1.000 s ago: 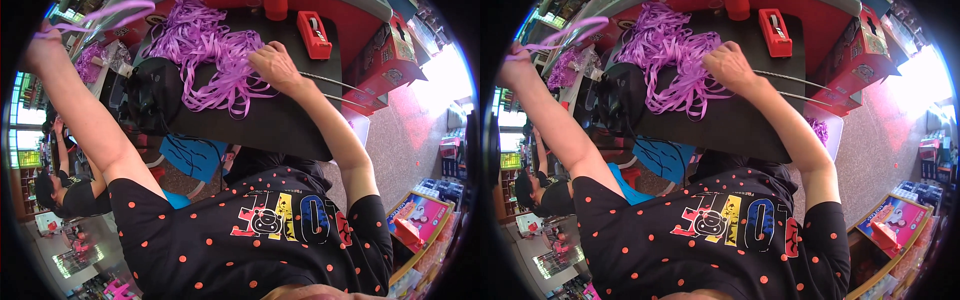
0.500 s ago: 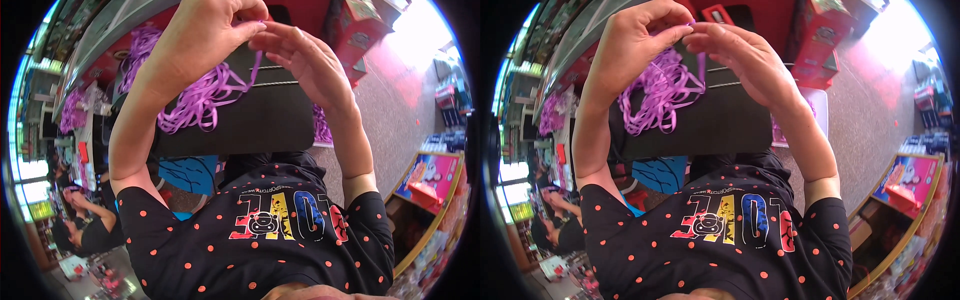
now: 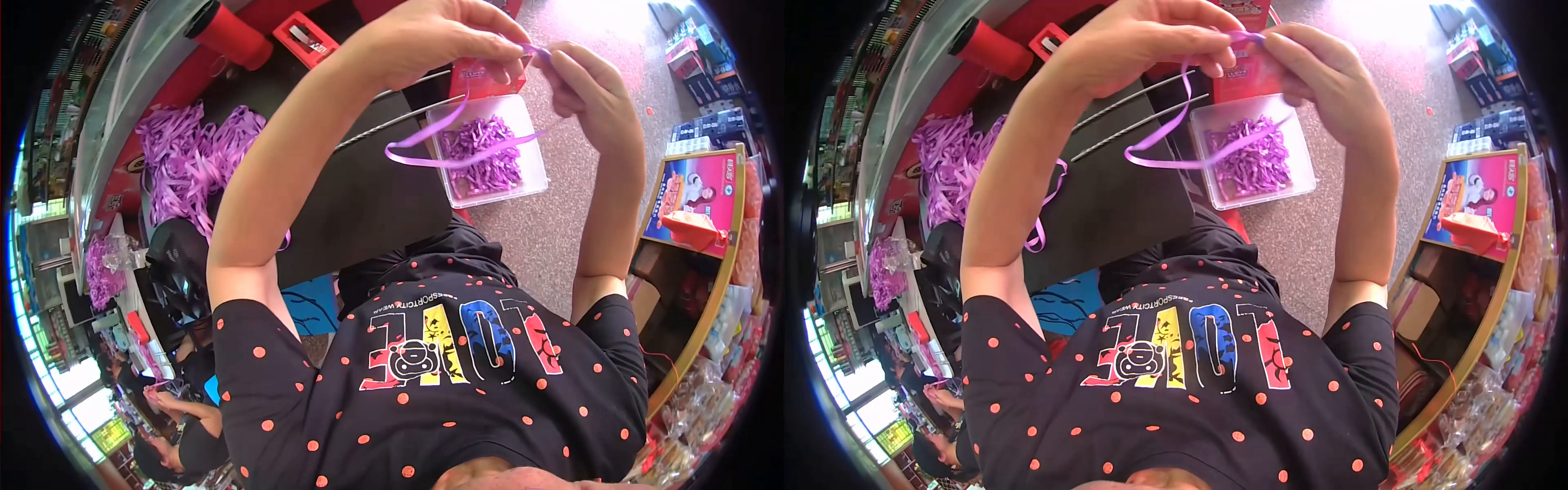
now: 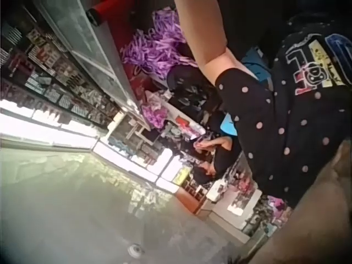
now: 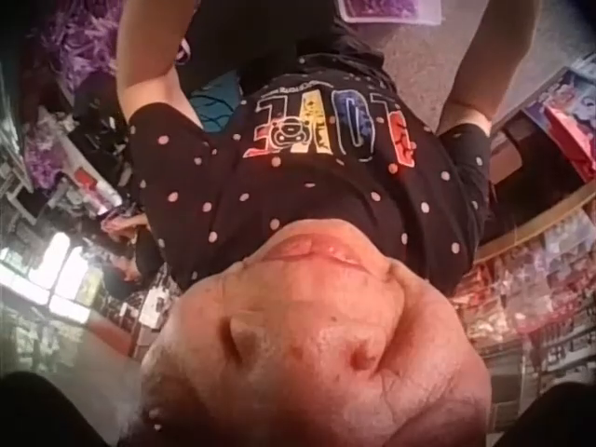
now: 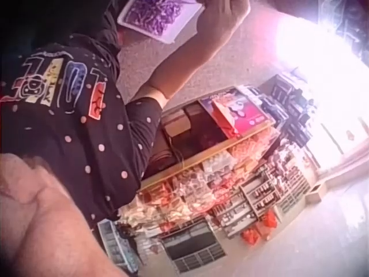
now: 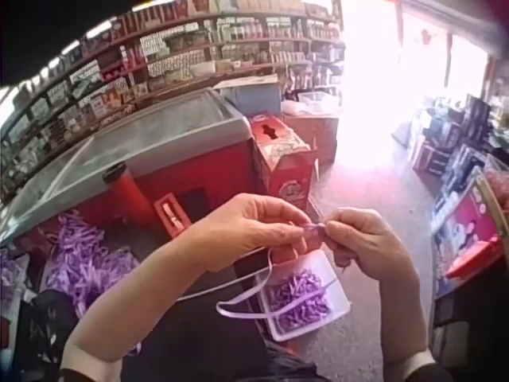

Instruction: Making small decorative bows from purple ribbon using metal rods as a guide.

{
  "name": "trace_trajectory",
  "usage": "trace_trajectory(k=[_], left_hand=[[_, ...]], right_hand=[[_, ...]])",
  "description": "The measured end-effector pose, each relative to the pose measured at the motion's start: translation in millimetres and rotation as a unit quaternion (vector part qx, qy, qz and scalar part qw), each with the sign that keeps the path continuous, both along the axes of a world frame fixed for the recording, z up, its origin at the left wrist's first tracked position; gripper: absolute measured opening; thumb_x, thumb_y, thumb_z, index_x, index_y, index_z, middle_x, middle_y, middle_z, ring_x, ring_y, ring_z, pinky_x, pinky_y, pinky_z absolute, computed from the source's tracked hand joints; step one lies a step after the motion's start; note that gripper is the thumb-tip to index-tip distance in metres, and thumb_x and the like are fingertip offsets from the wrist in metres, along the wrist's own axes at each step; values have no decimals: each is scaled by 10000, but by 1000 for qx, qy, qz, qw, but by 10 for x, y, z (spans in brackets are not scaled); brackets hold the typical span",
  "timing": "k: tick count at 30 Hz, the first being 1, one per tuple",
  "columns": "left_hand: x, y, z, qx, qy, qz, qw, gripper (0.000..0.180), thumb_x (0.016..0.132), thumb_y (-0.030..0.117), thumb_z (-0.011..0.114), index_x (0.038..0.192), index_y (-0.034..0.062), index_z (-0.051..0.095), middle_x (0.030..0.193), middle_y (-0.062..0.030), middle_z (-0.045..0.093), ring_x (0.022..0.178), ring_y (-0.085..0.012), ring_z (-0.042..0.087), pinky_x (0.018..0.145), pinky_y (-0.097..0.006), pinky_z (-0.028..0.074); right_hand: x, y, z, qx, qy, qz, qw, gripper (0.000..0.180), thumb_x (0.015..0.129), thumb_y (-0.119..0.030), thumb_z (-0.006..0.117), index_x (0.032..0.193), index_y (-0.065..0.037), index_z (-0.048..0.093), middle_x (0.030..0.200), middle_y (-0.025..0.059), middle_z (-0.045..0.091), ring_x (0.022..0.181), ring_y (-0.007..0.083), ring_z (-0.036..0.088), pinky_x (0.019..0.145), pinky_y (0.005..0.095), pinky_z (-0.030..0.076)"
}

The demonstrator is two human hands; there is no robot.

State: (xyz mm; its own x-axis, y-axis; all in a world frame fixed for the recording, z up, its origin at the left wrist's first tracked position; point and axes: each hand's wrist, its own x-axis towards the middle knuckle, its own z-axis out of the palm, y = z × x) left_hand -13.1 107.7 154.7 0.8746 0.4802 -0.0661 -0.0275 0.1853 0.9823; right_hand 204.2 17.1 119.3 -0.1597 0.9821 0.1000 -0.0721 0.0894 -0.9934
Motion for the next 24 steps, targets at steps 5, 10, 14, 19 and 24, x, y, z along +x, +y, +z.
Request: trace_trajectory(k=[5, 10, 14, 19, 24], left_hand=[[303, 217, -248, 27, -34, -59, 997, 191, 892, 131, 628, 995, -28, 650, 894, -70, 668, 792, -118, 613, 744, -238, 486], [342, 486, -400, 43, -20, -92, 995, 187, 894, 159, 631, 974, -8, 652, 876, -52, 661, 797, -105, 603, 756, -226, 476], [196, 737, -619, 133, 112, -93, 980, 198, 876, 200, 652, 956, 20, 670, 898, -31, 663, 831, -112, 600, 781, -253, 473], [-140, 843, -881, 247, 230, -46, 940, 244, 901, 280, 618, 962, 48, 660, 779, 67, 559, 721, -13, 478, 640, -173, 373], [-335, 912, -997, 251, 292, -51, 922, 255, 882, 271, 623, 953, 29, 662, 804, 38, 595, 794, -54, 514, 716, -227, 411]], right_hand=[[212, -66, -101, 6, -61, -37, 997, 238, 958, -194, 552, 1060, 8, 626, 742, -39, 516, 581, 7, 394, 494, 164, 289], [176, 47, -344, -5, -14, -33, 999, 234, 951, -194, 561, 1037, 10, 639, 755, -24, 556, 602, 15, 422, 520, 156, 323], [33, 345, -739, -115, 28, -36, 992, 252, 944, -214, 577, 1022, 14, 648, 758, -20, 568, 606, 19, 438, 526, 161, 346], [-172, 613, -1277, -173, 35, 30, 984, 253, 942, -240, 579, 1017, -15, 669, 722, -49, 542, 570, 4, 397, 491, 157, 290], [-523, 702, -1657, -189, 151, 70, 968, 272, 942, -275, 581, 1067, -48, 665, 629, -69, 461, 516, 11, 347, 458, 177, 244]])
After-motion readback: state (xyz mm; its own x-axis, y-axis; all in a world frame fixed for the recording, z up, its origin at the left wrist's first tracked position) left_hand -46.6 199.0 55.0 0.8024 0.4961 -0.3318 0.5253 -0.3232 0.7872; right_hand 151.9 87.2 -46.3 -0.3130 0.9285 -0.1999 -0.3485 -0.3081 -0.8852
